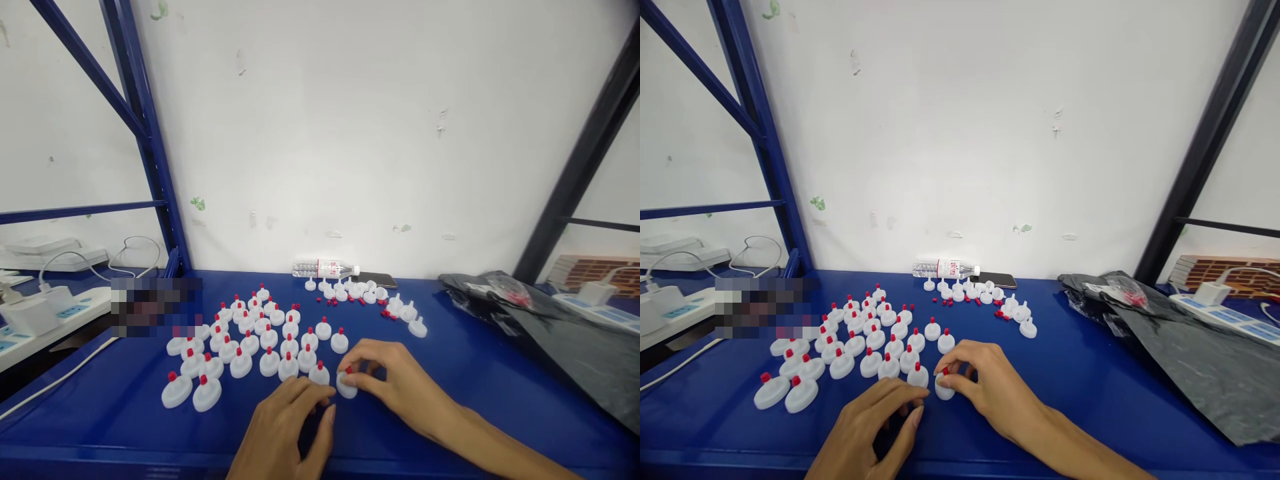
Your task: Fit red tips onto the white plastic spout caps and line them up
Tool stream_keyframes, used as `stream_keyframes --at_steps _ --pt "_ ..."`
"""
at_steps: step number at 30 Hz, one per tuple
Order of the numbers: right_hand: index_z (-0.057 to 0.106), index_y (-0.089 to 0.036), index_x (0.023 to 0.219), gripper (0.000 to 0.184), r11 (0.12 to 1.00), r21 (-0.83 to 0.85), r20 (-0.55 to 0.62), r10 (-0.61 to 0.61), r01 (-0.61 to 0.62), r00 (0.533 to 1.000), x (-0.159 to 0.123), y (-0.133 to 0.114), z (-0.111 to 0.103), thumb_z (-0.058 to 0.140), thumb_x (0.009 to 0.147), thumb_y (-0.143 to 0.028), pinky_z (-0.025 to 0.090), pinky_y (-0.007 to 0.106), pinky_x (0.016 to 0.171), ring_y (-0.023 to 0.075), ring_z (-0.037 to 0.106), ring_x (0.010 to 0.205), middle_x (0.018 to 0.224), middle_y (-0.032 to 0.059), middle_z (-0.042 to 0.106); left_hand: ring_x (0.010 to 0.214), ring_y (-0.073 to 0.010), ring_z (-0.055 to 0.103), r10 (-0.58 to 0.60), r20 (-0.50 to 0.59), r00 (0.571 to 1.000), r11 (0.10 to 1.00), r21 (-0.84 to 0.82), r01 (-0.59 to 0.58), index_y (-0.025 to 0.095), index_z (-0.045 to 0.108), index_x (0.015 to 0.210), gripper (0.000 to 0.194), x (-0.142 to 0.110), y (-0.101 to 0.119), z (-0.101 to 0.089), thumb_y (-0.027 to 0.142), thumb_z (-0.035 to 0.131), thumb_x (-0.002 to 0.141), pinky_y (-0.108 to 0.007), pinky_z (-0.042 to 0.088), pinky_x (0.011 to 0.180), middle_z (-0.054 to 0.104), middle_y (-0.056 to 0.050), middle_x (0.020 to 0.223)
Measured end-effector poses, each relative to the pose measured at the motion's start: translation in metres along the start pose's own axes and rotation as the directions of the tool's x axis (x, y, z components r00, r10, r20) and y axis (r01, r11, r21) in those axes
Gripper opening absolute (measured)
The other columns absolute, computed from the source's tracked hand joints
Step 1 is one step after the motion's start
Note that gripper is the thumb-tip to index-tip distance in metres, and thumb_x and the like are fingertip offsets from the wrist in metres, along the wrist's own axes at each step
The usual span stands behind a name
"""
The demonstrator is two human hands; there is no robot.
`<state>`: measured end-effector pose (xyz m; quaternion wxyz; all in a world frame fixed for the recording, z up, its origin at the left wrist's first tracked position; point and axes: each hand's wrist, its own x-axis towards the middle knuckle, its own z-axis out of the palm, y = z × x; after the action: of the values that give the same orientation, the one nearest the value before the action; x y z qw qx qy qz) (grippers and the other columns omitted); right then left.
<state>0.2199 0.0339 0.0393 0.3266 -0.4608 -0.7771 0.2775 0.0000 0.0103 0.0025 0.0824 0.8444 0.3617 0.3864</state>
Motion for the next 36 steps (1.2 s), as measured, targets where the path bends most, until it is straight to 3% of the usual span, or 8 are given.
stream_keyframes --at_steps 7,12,15,22,25,29,34,36 --pt "0.073 -0.028 0.116 0.028 0.984 -0.124 -0.012 -0.133 0.131 0.991 0.014 -0.009 -0.013 0.076 0.089 -0.034 0.051 0.024 0.068 0.0141 0.068 0.076 0.101 -0.0007 0.076 0.085 -0.0167 0.073 0.000 0.012 1.000 1.000 -0.018 0.001 0.024 0.069 0.107 0.021 0.000 -0.001 -0.001 0.014 0.056 0.093 -0.026 0.059 0.077 0.075 -0.002 0.095" --pt "0.074 -0.025 0.106 0.020 0.823 -0.536 -0.077 -0.270 0.189 0.960 0.065 -0.005 -0.037 0.057 0.102 -0.033 0.050 0.029 0.079 0.0191 0.070 0.091 0.105 0.0026 0.076 0.084 -0.0158 0.072 0.010 -0.027 1.000 1.000 -0.022 -0.011 0.025 0.068 0.106 0.022 0.000 0.000 0.000 0.012 0.057 0.092 -0.025 0.058 0.077 0.074 0.000 0.093" --pt "0.070 -0.025 0.122 0.025 0.664 -0.743 -0.025 -0.156 0.086 0.987 0.109 0.005 -0.042 0.057 0.101 -0.033 0.049 0.031 0.080 0.0233 0.069 0.101 0.116 0.0063 0.074 0.082 -0.0155 0.072 0.023 -0.038 0.999 1.000 -0.012 -0.023 0.026 0.069 0.106 0.024 -0.001 -0.002 0.001 0.011 0.058 0.091 -0.025 0.058 0.076 0.074 0.001 0.091" --pt "0.078 -0.016 0.089 0.019 0.641 -0.767 -0.068 -0.041 -0.026 0.997 0.162 0.030 -0.033 0.063 0.095 -0.027 0.045 0.031 0.070 0.0268 0.070 0.087 0.092 0.0143 0.077 0.077 -0.0145 0.072 0.041 -0.073 0.996 0.998 -0.041 -0.044 0.025 0.069 0.105 0.024 0.001 -0.003 0.002 0.010 0.058 0.091 -0.022 0.058 0.072 0.074 0.000 0.086" --pt "0.078 -0.017 0.088 0.020 0.661 -0.750 -0.066 -0.069 -0.004 0.995 0.158 0.025 -0.037 0.060 0.095 -0.020 0.043 0.030 0.068 0.0251 0.069 0.082 0.091 0.0126 0.077 0.070 -0.0129 0.071 -0.003 -0.119 0.993 0.995 -0.104 -0.010 0.027 0.068 0.111 0.026 0.000 -0.002 0.002 0.013 0.057 0.092 -0.020 0.057 0.067 0.074 0.002 0.084" --pt "0.078 -0.021 0.099 0.021 0.697 -0.715 -0.071 -0.146 0.052 0.987 0.136 -0.002 -0.053 0.059 0.099 -0.030 0.041 0.031 0.067 0.0227 0.068 0.079 0.090 0.0087 0.078 0.055 -0.0090 0.062 -0.116 -0.181 0.977 0.968 -0.242 0.070 0.030 0.060 0.126 0.032 -0.003 0.002 0.004 0.020 0.053 0.096 -0.018 0.053 0.054 0.072 0.002 0.088" --pt "0.077 -0.022 0.095 0.015 0.821 -0.511 -0.008 -0.303 0.256 0.953 0.076 -0.044 -0.049 0.063 0.098 -0.028 0.046 0.029 0.073 0.0198 0.070 0.080 0.092 0.0039 0.078 0.060 -0.0088 0.067 -0.301 -0.274 0.913 0.910 -0.369 0.189 0.034 0.031 0.156 0.060 -0.006 0.001 0.006 0.033 0.053 0.100 -0.017 0.053 0.047 0.067 -0.008 0.128" --pt "0.076 -0.022 0.098 0.019 0.818 -0.459 0.044 -0.370 0.348 0.928 0.048 -0.054 -0.036 0.058 0.101 -0.029 0.048 0.029 0.076 0.0196 0.070 0.084 0.094 0.0038 0.078 0.061 -0.0099 0.069 -0.315 -0.233 0.920 0.896 -0.392 0.208 0.033 0.029 0.158 0.065 -0.007 -0.002 0.005 0.036 0.056 0.099 -0.017 0.054 0.048 0.070 -0.008 0.126"
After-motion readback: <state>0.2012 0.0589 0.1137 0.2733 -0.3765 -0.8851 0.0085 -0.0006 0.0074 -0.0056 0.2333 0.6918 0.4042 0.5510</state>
